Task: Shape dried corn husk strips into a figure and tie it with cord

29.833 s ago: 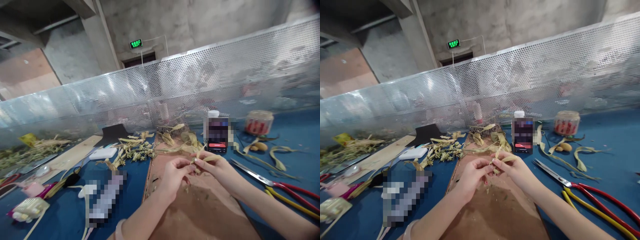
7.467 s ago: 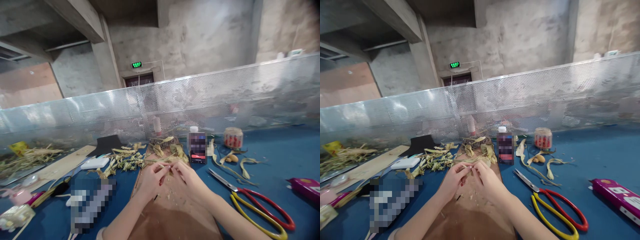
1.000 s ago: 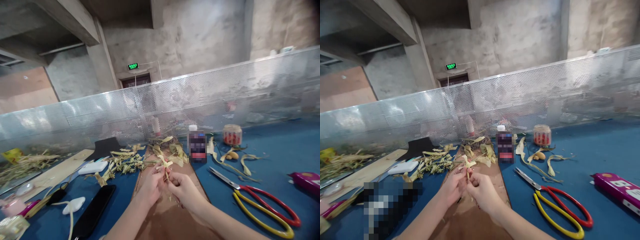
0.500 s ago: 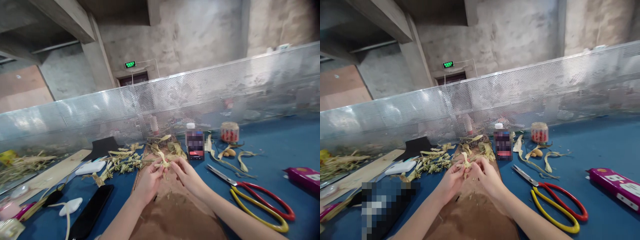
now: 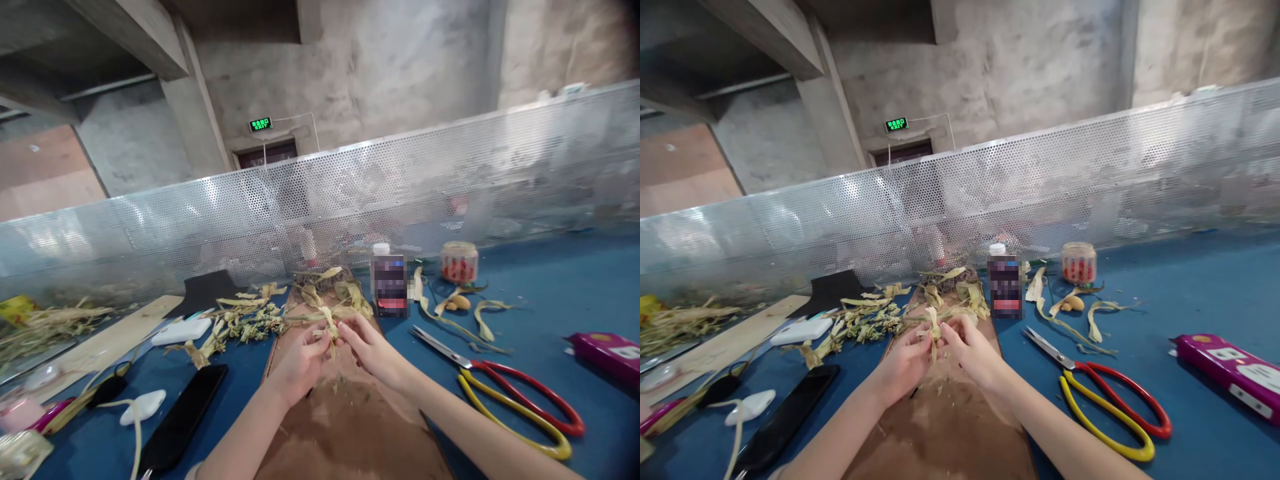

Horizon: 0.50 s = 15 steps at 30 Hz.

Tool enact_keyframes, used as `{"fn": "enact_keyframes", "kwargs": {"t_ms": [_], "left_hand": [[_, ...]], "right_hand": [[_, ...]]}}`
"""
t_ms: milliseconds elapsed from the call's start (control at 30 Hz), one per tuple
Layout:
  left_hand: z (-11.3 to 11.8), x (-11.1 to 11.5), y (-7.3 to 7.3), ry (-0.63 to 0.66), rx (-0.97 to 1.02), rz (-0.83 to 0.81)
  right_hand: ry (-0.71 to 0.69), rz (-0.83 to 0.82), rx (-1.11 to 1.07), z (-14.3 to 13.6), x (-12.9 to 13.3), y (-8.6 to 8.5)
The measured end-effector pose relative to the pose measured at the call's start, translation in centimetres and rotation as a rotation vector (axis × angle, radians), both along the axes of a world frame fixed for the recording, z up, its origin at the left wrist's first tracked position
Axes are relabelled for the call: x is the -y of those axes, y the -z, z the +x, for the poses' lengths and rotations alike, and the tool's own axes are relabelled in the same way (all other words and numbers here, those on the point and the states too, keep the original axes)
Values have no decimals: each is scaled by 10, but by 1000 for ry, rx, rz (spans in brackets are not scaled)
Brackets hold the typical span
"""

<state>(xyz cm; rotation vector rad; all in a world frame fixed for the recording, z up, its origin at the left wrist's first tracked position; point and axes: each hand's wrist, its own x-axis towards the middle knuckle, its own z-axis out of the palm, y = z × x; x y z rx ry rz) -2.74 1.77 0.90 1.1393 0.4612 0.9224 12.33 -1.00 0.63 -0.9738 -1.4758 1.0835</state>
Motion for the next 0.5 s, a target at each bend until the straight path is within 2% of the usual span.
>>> {"fn": "enact_keyframes", "kwargs": {"t_ms": [67,267,367,500], "left_hand": [[-1,1,-1,14,-19,-12],[-3,3,-4,39,1,-119],[-2,6,-4,57,51,-175],[1,9,-5,43,80,-165]], "right_hand": [[18,64,45,1,-1,0],[61,416,268,10,-1,2],[78,457,284,11,1,1],[126,440,247,7,5,0]]}}
